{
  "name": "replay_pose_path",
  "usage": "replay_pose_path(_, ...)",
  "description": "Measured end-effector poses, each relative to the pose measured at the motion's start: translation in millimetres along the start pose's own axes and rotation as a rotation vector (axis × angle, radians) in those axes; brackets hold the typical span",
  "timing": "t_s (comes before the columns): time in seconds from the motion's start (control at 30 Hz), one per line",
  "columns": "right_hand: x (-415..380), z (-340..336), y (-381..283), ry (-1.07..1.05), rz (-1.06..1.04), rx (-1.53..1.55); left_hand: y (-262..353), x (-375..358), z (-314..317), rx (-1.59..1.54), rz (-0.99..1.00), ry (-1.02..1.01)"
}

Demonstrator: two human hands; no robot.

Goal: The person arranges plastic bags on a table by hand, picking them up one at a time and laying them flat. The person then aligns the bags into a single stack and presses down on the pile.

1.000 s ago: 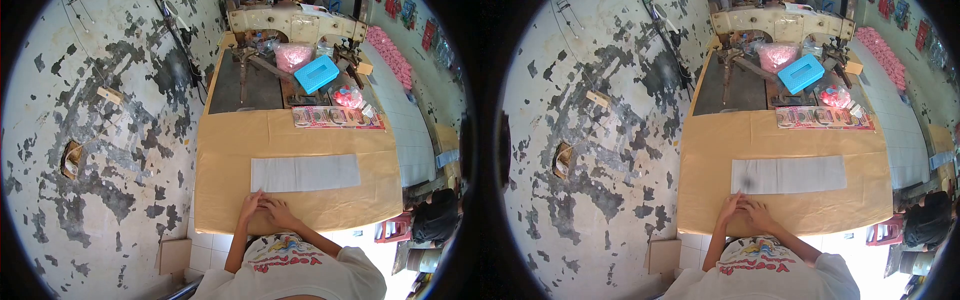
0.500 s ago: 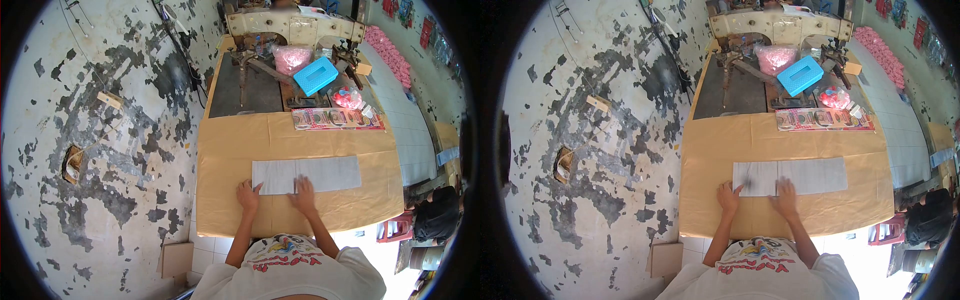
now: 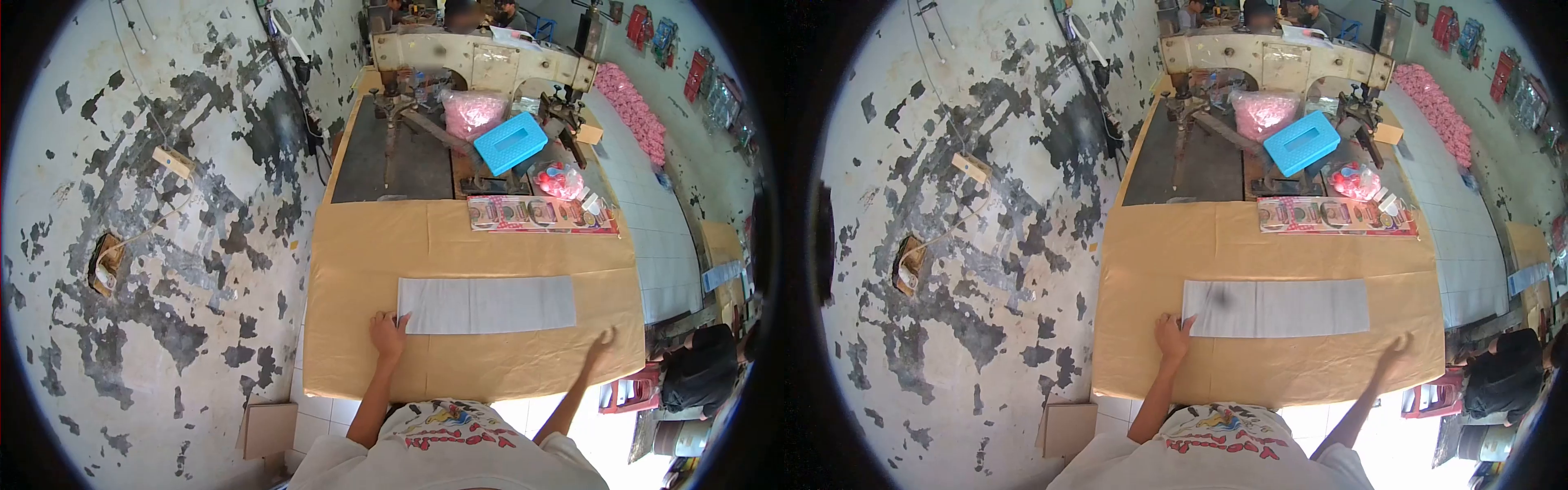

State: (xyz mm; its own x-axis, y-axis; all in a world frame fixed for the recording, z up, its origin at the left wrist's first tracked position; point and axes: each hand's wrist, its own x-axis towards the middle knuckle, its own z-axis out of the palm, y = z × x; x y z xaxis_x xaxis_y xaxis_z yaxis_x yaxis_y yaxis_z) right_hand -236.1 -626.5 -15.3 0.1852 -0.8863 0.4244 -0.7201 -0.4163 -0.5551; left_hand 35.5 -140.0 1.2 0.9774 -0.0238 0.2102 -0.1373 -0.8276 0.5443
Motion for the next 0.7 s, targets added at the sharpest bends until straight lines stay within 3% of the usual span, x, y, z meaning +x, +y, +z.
replay_pose_path(0.1, -84.5, 19.9, -105.9, -0.192, -0.143, 0.227, -3.6, 3.2, 3.7, 0.014, 0.012, -0.035)
replay_pose_path(0.13, -123.8, 66.4, -111.3, -0.353, 0.154, 0.892, -6.2, 3.8, 5.9, 0.021, 0.024, -0.049)
replay_pose_path(0.17, -160.6, 83.8, -134.0, -0.595, 0.264, 1.235, -9.4, 4.5, 8.8, 0.03, 0.034, -0.062)
replay_pose_path(0.2, -189.7, 74.4, -175.3, -0.686, -0.259, 0.465, -12.3, 6.2, 9.8, 0.039, 0.046, -0.071)
replay_pose_path(0.23, -231.5, 99.4, -189.4, -0.677, -0.583, 0.515, -13.1, 8.5, 8.2, 0.044, 0.052, -0.076)
replay_pose_path(0.27, -245.4, 70.1, -233.7, -0.785, -0.766, 0.487, -13.4, 10.1, 8.0, 0.046, 0.062, -0.081)
replay_pose_path(0.3, -246.3, 36.8, -268.3, -0.888, -0.946, 0.448, -13.2, 9.4, 9.6, 0.045, 0.076, -0.091)
replay_pose_path(0.33, -242.5, 35.4, -262.8, -0.93, -1.01, 0.454, -18.4, 2.4, 13.6, 0.058, 0.067, -0.119)
replay_pose_path(0.4, -205.2, 49.5, -239.1, -0.985, -1.165, 0.482, -27.3, 5.2, 20.4, 0.085, 0.056, -0.14)
replay_pose_path(0.43, -174.1, 88.2, -196.3, -0.928, -1.188, 0.368, -23.4, 9.7, 19.6, 0.047, 0.058, -0.118)
replay_pose_path(0.47, -133.8, 131.7, -134.8, -0.975, -1.027, 0.08, -19.0, 6.5, 14.3, 0.013, 0.056, -0.104)
replay_pose_path(0.5, -93.2, 162.3, -44.0, -0.296, -1.122, -0.211, -18.6, 3.5, 8.5, -0.019, 0.047, -0.101)
replay_pose_path(0.53, -30.8, 151.0, 18.3, -0.268, -0.891, -0.282, -20.8, 6.2, 8.0, -0.009, 0.053, -0.052)
replay_pose_path(0.57, 25.8, 114.7, 67.8, -0.56, -0.327, -0.524, -21.1, 6.2, 11.3, -0.005, 0.059, -0.011)
replay_pose_path(0.63, 83.8, 42.5, 160.4, -0.339, 0.141, -0.7, -18.6, -9.5, 16.7, 0.007, 0.048, -0.02)
replay_pose_path(0.7, 107.7, -31.2, 201.4, -0.395, 0.476, -0.572, -16.6, -3.2, 14.3, 0.018, 0.026, -0.068)
